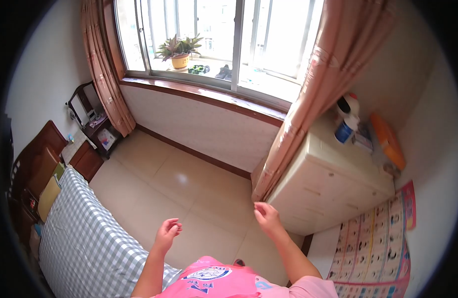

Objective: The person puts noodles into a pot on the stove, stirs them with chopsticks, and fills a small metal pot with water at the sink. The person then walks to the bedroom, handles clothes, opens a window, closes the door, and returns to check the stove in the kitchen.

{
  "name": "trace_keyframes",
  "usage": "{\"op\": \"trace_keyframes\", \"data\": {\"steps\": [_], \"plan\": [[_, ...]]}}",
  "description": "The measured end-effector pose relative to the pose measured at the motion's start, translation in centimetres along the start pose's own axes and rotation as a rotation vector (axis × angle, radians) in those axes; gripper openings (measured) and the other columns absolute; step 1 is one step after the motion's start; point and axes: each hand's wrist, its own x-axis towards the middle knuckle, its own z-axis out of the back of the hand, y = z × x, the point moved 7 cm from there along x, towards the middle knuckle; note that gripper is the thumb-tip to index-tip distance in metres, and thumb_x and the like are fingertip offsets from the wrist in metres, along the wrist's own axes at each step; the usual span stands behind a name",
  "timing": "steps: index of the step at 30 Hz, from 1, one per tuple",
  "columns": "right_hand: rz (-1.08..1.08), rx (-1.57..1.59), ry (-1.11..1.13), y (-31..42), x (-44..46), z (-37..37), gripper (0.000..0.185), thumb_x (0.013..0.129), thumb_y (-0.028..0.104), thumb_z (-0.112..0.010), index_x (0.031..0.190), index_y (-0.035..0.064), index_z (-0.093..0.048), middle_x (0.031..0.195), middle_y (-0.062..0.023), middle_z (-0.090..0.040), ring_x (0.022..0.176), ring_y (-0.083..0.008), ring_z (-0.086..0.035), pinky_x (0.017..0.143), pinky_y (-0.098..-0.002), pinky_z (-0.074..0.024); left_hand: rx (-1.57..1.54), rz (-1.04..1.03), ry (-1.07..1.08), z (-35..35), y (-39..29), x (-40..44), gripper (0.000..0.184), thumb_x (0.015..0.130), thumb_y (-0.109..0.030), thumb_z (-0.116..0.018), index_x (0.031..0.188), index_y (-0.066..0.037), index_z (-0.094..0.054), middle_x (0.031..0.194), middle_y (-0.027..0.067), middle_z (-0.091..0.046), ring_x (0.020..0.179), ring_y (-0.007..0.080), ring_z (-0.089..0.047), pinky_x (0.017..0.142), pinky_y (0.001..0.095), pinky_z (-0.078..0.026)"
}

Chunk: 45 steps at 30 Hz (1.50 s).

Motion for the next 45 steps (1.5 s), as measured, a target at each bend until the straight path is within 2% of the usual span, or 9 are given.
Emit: {"op": "trace_keyframes", "data": {"steps": [4,11,14,18,26,30,36,38,45], "plan": [[0.108,0.036,0.028,2.7,18.4,-4.1,0.029,0.084,0.007,-0.061,0.111,-0.0012,-0.061,0.099,-0.0110,-0.065,0.087,-0.0161,-0.064,0.079,-0.0276,-0.0512,-0.072,0.091,-0.152,3.4,-0.7,10.0,0.031,0.094,-0.012,-0.051,0.122,-0.001,-0.049,0.107,0.0085,-0.060,0.094,0.0158,-0.060,0.081,0.0289,-0.048],[0.170,0.130,-0.043,3.3,44.8,-9.5,0.038,0.084,0.008,-0.062,0.120,-0.0004,-0.056,0.106,-0.0118,-0.064,0.091,-0.0164,-0.062,0.081,-0.0288,-0.0509,-0.079,-0.007,-0.048,5.3,-7.4,35.6,0.030,0.094,-0.011,-0.049,0.123,-0.003,-0.049,0.108,0.0088,-0.059,0.096,0.0153,-0.058,0.084,0.0296,-0.049],[0.122,0.195,-0.058,2.3,54.4,-10.5,0.043,0.084,0.008,-0.063,0.125,-0.0005,-0.053,0.107,-0.0106,-0.062,0.092,-0.0152,-0.061,0.083,-0.0283,-0.0502,-0.044,-0.053,0.061,3.5,-12.7,44.8,0.031,0.093,-0.010,-0.048,0.124,-0.002,-0.048,0.110,0.0088,-0.059,0.097,0.0148,-0.058,0.085,0.0285,-0.048],[0.069,0.292,-0.089,1.0,66.8,-10.4,0.053,0.085,0.007,-0.062,0.135,0.0004,-0.044,0.122,-0.0146,-0.054,0.103,-0.0190,-0.058,0.087,-0.0294,-0.0488,0.047,-0.169,0.203,-0.5,-19.5,57.4,0.033,0.092,-0.008,-0.050,0.124,-0.001,-0.049,0.108,0.0088,-0.059,0.098,0.0150,-0.058,0.087,0.0282,-0.047],[0.101,0.274,-0.202,-2.6,89.6,-9.9,0.069,0.082,0.009,-0.062,0.143,0.0024,-0.030,0.135,-0.0175,-0.044,0.121,-0.0297,-0.048,0.101,-0.0418,-0.0385,0.362,-0.485,0.192,-6.5,-29.8,76.3,0.031,0.090,-0.005,-0.051,0.121,0.000,-0.052,0.108,0.0097,-0.058,0.099,0.0148,-0.058,0.086,0.0285,-0.049],[0.172,0.310,-0.268,-4.3,94.8,-11.2,0.064,0.082,0.007,-0.060,0.140,0.0025,-0.035,0.130,-0.0157,-0.046,0.116,-0.0260,-0.050,0.098,-0.0400,-0.0396,0.365,-0.453,0.183,-6.8,-31.8,82.8,0.031,0.089,-0.004,-0.053,0.120,0.001,-0.052,0.109,0.0108,-0.057,0.100,0.0160,-0.058,0.085,0.0285,-0.049],[0.169,0.148,-0.392,-1.8,94.9,-12.2,0.060,0.080,0.005,-0.059,0.137,0.0038,-0.039,0.122,-0.0112,-0.044,0.114,-0.0235,-0.049,0.098,-0.0387,-0.0398,0.320,-0.451,0.268,-6.6,-32.2,90.1,0.034,0.090,-0.006,-0.053,0.123,0.000,-0.051,0.110,0.0104,-0.057,0.101,0.0161,-0.058,0.087,0.0287,-0.048],[0.206,0.205,-0.359,-1.5,95.3,-12.9,0.062,0.078,0.006,-0.058,0.137,0.0043,-0.038,0.123,-0.0107,-0.040,0.115,-0.0235,-0.048,0.100,-0.0395,-0.0391,0.292,-0.465,0.306,-6.9,-32.8,91.7,0.033,0.089,-0.007,-0.054,0.121,0.000,-0.052,0.109,0.0132,-0.057,0.098,0.0197,-0.059,0.083,0.0303,-0.050],[0.232,0.134,-0.305,0.6,97.4,-16.9,0.069,0.075,0.006,-0.058,0.139,0.0056,-0.036,0.125,-0.0102,-0.040,0.119,-0.0243,-0.046,0.102,-0.0420,-0.0379,0.286,-0.501,0.396,-7.1,-35.3,95.0,0.034,0.088,-0.008,-0.055,0.122,-0.002,-0.051,0.109,0.0130,-0.058,0.098,0.0216,-0.060,0.083,0.0321,-0.049]]}}
